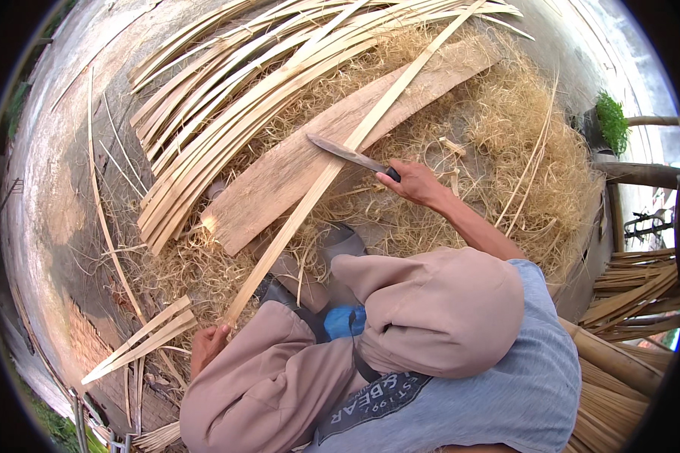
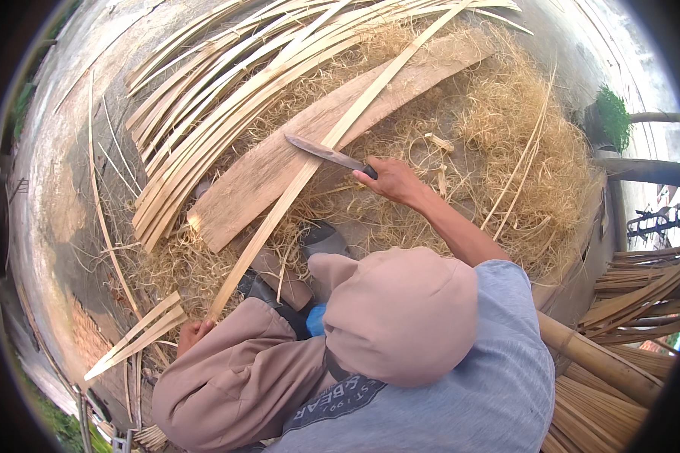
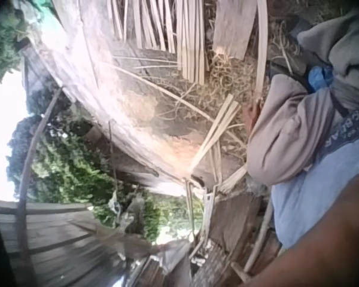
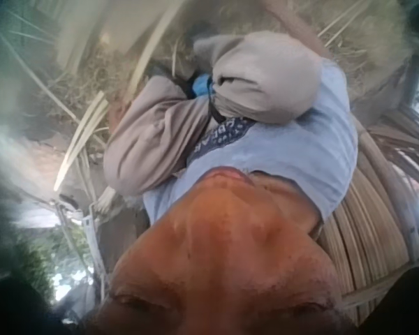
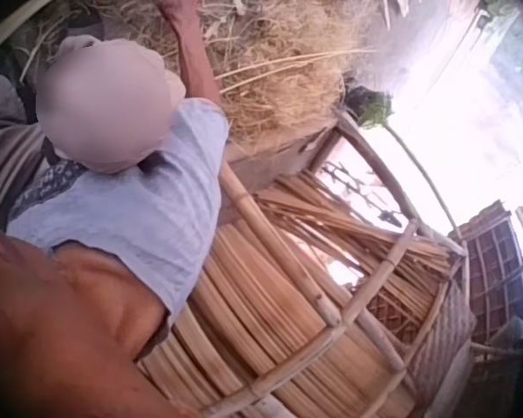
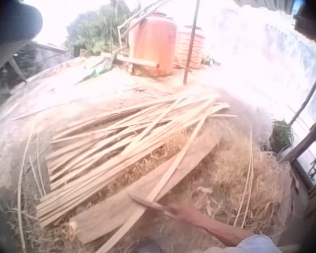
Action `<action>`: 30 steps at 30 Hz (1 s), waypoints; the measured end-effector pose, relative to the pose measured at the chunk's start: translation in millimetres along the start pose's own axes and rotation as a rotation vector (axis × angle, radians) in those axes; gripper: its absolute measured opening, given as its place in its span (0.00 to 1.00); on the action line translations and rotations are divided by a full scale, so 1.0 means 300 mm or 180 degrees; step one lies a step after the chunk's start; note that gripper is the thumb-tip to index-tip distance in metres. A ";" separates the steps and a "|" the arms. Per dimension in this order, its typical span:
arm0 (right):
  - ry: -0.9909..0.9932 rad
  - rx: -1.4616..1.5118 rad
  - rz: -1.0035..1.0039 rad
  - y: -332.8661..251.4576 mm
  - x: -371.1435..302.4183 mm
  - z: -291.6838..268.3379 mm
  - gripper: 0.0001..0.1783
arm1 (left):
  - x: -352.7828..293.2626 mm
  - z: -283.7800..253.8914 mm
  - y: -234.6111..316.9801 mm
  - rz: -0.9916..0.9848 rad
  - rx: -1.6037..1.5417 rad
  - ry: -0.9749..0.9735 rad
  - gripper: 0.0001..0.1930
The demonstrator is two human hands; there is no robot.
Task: The person sits on the ground and uses a knife to split long bamboo strips into thinner slats. They repeatedly position a strip on a wooden board, strike it with the knife to split it, and then set the resulting slats aside.
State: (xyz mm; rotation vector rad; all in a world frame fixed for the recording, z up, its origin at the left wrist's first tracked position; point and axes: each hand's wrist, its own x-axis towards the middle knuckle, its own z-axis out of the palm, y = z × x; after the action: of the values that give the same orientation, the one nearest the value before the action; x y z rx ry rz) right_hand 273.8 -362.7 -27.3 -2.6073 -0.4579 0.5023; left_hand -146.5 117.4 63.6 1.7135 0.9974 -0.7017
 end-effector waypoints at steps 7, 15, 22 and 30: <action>0.0647 0.0093 0.0579 0.158 0.200 -0.161 0.38 | -0.140 -0.099 0.015 -0.0168 0.0062 0.0340 0.23; 0.0917 0.0385 0.0763 0.251 0.199 -0.112 0.36 | 0.034 -0.018 0.070 0.0085 0.0457 0.0438 0.23; 0.0743 0.0521 0.0844 0.237 0.122 -0.138 0.37 | 0.208 0.152 0.288 0.0571 0.0503 0.0423 0.22; -0.0034 -0.0120 -0.0073 0.097 0.098 -0.143 0.38 | 0.110 0.060 0.138 0.0134 0.0458 0.0519 0.21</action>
State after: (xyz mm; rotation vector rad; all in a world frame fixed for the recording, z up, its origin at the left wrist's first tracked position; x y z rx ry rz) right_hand 324.3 -391.1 -13.2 -2.6334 -0.5049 0.5049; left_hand -94.1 103.3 49.6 1.9367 1.0397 -0.6267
